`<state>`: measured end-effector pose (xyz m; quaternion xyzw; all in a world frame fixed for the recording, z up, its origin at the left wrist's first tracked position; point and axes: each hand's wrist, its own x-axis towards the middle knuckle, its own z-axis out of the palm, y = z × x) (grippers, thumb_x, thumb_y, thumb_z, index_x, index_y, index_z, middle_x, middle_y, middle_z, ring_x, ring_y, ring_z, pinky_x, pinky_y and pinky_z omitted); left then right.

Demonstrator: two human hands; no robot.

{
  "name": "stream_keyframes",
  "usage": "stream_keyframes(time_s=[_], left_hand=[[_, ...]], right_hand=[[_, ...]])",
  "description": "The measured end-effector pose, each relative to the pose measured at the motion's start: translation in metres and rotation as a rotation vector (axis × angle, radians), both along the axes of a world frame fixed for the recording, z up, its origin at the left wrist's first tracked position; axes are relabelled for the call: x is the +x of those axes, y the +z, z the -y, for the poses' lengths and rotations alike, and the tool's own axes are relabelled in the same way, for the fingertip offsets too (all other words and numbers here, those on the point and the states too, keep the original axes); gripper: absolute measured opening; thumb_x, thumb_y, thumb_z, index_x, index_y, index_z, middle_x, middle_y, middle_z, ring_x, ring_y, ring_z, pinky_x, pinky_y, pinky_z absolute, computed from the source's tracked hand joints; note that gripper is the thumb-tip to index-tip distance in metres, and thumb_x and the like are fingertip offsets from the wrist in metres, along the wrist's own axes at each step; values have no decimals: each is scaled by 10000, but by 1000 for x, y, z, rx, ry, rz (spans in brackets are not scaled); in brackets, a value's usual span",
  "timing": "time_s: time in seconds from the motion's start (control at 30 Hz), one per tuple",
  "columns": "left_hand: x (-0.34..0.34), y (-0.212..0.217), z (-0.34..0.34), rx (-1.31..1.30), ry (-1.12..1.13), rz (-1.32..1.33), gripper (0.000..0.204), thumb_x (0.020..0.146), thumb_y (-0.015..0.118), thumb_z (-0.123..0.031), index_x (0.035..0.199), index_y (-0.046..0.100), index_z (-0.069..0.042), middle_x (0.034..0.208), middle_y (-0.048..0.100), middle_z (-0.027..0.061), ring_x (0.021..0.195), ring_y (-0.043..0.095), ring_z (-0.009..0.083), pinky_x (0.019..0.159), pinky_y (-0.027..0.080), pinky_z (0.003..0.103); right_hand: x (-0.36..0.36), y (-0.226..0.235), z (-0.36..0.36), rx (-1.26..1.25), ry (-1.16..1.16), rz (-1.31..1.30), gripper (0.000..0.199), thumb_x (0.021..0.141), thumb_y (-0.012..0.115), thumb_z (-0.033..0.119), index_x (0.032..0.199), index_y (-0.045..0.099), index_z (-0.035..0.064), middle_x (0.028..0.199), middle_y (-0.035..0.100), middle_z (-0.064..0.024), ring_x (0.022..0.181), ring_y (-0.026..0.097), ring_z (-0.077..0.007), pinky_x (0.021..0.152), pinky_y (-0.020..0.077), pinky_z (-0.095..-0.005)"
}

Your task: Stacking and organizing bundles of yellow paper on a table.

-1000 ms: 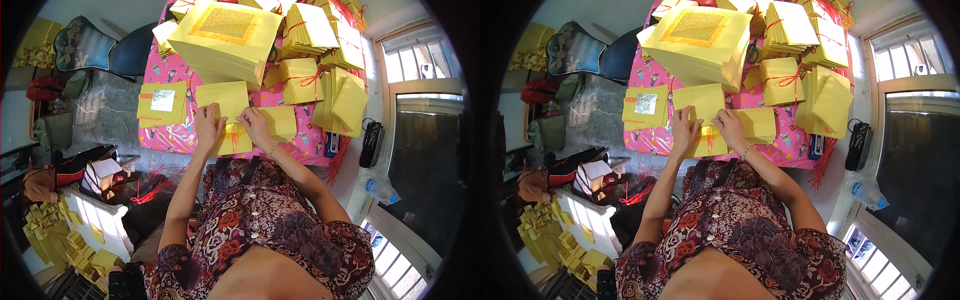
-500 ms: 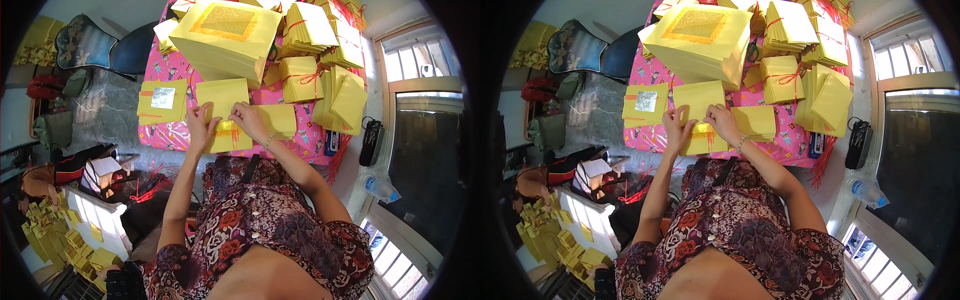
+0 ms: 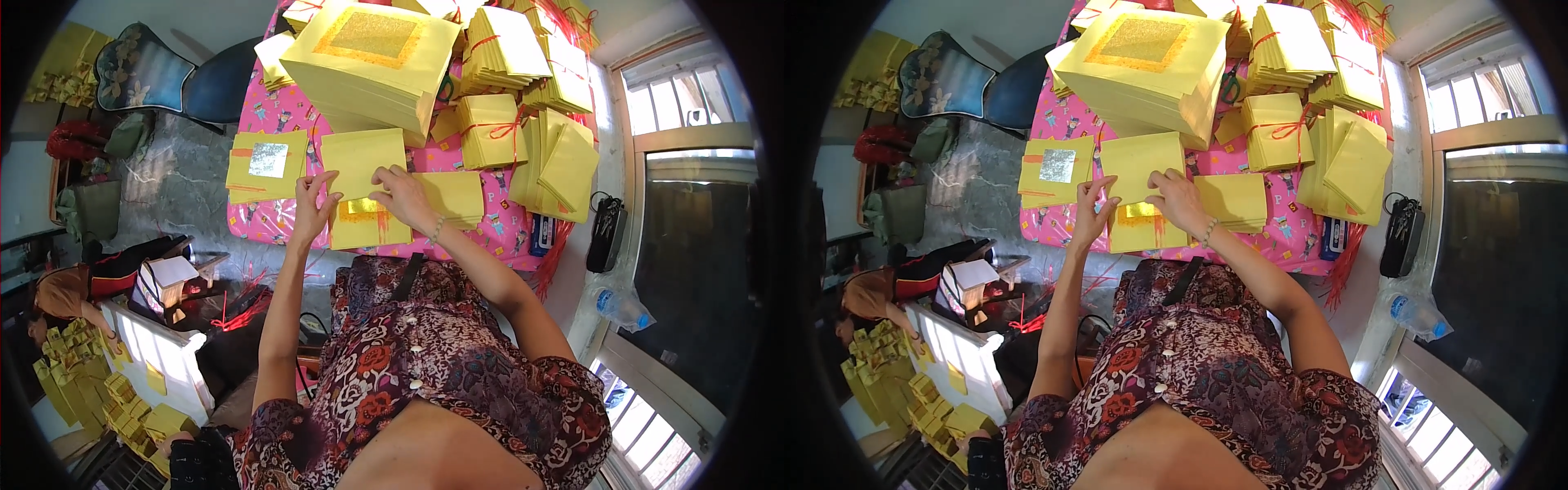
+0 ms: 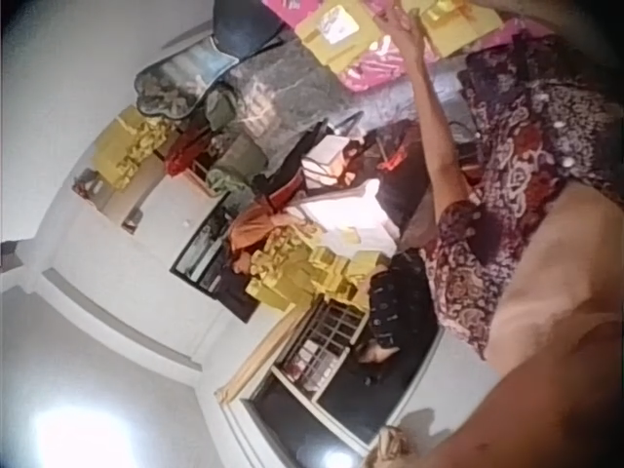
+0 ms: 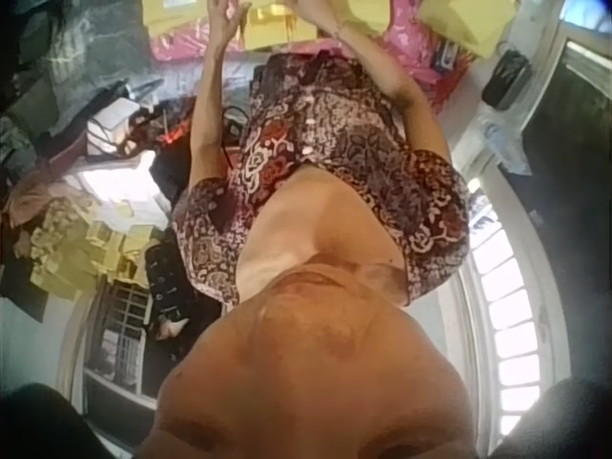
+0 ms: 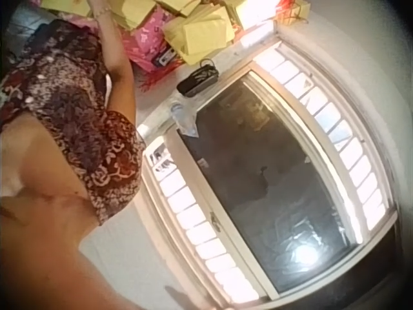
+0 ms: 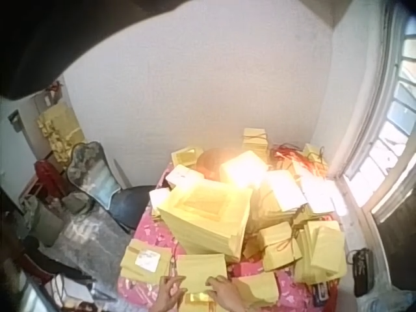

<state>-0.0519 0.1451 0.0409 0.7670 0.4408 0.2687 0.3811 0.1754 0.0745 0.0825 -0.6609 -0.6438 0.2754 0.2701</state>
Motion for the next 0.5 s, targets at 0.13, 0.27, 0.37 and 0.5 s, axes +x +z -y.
stream_keyframes(time_s=[0.13,0.27,0.37,0.5], left_hand=[[10,14,6,-84,104,38,473,845,747,-234,1283,586,-155,1033,480,109,971,482,232,814,442,348],[21,21,11,-28,442,-98,504,870,737,-303,1262,545,-52,911,560,69,698,543,181,617,455,338],[27,28,10,-148,434,-217,498,897,714,-266,1273,486,-33,870,599,62,640,578,157,541,432,302],[31,16,7,-451,387,265,506,923,670,-159,1341,404,-59,936,620,81,760,625,146,588,489,265]], right_hand=[[-4,-4,0,155,17,176,361,805,743,207,1120,590,116,928,545,-73,852,617,-256,698,514,-381],[-3,-16,0,332,160,402,305,815,703,244,1064,597,104,949,544,-60,844,601,-233,730,526,-363],[1,-22,-2,406,176,460,278,826,679,269,1038,611,103,936,542,-48,837,589,-218,731,521,-354],[0,-22,-4,451,194,431,278,827,682,268,1034,641,88,966,544,-66,872,584,-236,767,503,-363]])
